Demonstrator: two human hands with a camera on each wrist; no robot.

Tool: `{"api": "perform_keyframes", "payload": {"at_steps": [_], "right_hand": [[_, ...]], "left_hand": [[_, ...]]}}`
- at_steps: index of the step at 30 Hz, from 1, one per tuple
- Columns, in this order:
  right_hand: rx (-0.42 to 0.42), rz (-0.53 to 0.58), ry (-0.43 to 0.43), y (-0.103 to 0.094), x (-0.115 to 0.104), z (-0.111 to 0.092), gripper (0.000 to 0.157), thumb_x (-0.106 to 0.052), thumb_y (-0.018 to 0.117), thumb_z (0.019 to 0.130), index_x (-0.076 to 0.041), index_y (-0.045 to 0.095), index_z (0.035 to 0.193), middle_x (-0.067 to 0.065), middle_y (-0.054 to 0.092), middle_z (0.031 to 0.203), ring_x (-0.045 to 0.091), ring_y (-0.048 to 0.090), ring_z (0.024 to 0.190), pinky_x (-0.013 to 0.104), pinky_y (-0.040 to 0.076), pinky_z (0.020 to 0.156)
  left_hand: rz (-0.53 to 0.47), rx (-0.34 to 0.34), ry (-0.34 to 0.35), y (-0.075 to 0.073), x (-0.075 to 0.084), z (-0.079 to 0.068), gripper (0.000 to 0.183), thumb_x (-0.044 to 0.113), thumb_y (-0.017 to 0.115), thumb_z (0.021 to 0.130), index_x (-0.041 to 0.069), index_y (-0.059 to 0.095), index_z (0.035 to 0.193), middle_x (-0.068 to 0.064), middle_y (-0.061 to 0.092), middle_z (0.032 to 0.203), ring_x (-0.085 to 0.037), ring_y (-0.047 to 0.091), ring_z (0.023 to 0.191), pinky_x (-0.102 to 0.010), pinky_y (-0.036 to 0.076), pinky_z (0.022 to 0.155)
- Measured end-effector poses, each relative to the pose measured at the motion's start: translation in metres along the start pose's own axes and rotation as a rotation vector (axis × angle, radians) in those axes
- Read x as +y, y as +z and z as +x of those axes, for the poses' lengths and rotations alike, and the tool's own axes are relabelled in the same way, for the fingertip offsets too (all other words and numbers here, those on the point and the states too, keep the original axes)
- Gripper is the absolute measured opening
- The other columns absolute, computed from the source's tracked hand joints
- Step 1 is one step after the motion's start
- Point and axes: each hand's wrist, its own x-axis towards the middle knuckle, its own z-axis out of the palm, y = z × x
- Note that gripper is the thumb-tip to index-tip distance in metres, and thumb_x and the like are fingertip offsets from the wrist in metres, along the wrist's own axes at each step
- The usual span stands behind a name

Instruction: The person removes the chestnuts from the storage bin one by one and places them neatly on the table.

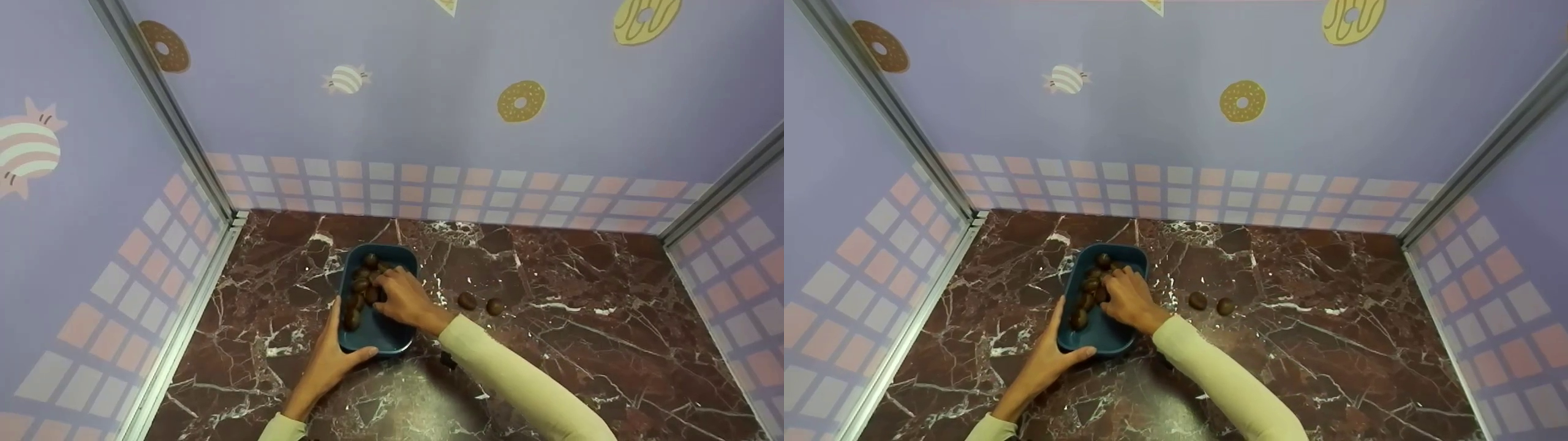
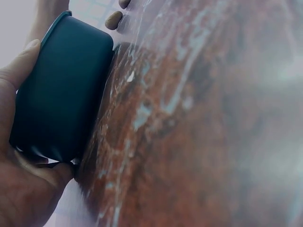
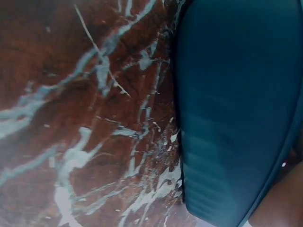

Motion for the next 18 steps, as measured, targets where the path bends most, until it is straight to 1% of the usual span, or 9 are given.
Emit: {"api": "perform_keyframes", "payload": {"at_steps": [3,5,7,10,13,18], "right_hand": [[0.003,-0.013,-0.011,0.0024,-0.0009,0.0029,0.030,-0.025,0.091,0.091,-0.008,0.076,0.110,0.008,0.074,0.112,0.034,0.064,0.102,0.051,0.054,0.097],[0.000,-0.032,-0.014,0.0038,-0.0016,0.0035,0.031,-0.025,0.092,0.090,-0.008,0.076,0.110,0.009,0.074,0.114,0.035,0.064,0.103,0.052,0.054,0.100],[-0.006,-0.064,-0.013,0.0046,-0.0025,0.0031,0.033,-0.026,0.092,0.091,-0.008,0.076,0.113,0.010,0.074,0.115,0.036,0.065,0.105,0.053,0.055,0.102],[-0.009,-0.108,-0.008,0.0051,-0.0041,0.0030,0.036,-0.029,0.091,0.091,-0.008,0.075,0.115,0.011,0.074,0.112,0.036,0.066,0.106,0.055,0.055,0.102],[-0.011,-0.122,0.000,0.0052,-0.0055,0.0036,0.036,-0.030,0.090,0.093,-0.008,0.075,0.116,0.012,0.074,0.110,0.036,0.066,0.105,0.056,0.056,0.101],[-0.015,-0.124,0.007,0.0061,-0.0059,0.0044,0.048,-0.031,0.091,0.091,-0.005,0.074,0.128,0.015,0.075,0.119,0.039,0.067,0.110,0.057,0.054,0.108]], "left_hand": [[-0.008,0.001,-0.002,0.0009,-0.0001,-0.0006,0.130,0.034,0.098,0.087,0.013,0.009,0.179,-0.022,0.012,0.183,-0.045,0.019,0.166,-0.067,0.025,0.130],[-0.005,0.000,0.002,0.0017,0.0000,-0.0012,0.130,0.034,0.098,0.086,0.013,0.009,0.179,-0.022,0.011,0.183,-0.044,0.018,0.166,-0.067,0.024,0.130],[-0.003,0.000,0.006,0.0024,-0.0001,-0.0014,0.130,0.034,0.098,0.086,0.012,0.009,0.179,-0.022,0.011,0.183,-0.044,0.018,0.167,-0.066,0.024,0.130],[-0.003,0.004,0.009,0.0027,0.0000,-0.0012,0.130,0.034,0.099,0.086,0.012,0.010,0.179,-0.022,0.012,0.183,-0.044,0.019,0.166,-0.065,0.024,0.130],[-0.007,0.005,0.011,0.0022,0.0001,-0.0006,0.130,0.033,0.099,0.086,0.012,0.010,0.179,-0.021,0.012,0.183,-0.044,0.019,0.167,-0.065,0.024,0.130],[-0.011,-0.002,0.008,0.0009,0.0002,0.0000,0.130,0.033,0.098,0.087,0.013,0.008,0.179,-0.021,0.011,0.183,-0.044,0.018,0.167,-0.067,0.025,0.130]]}}
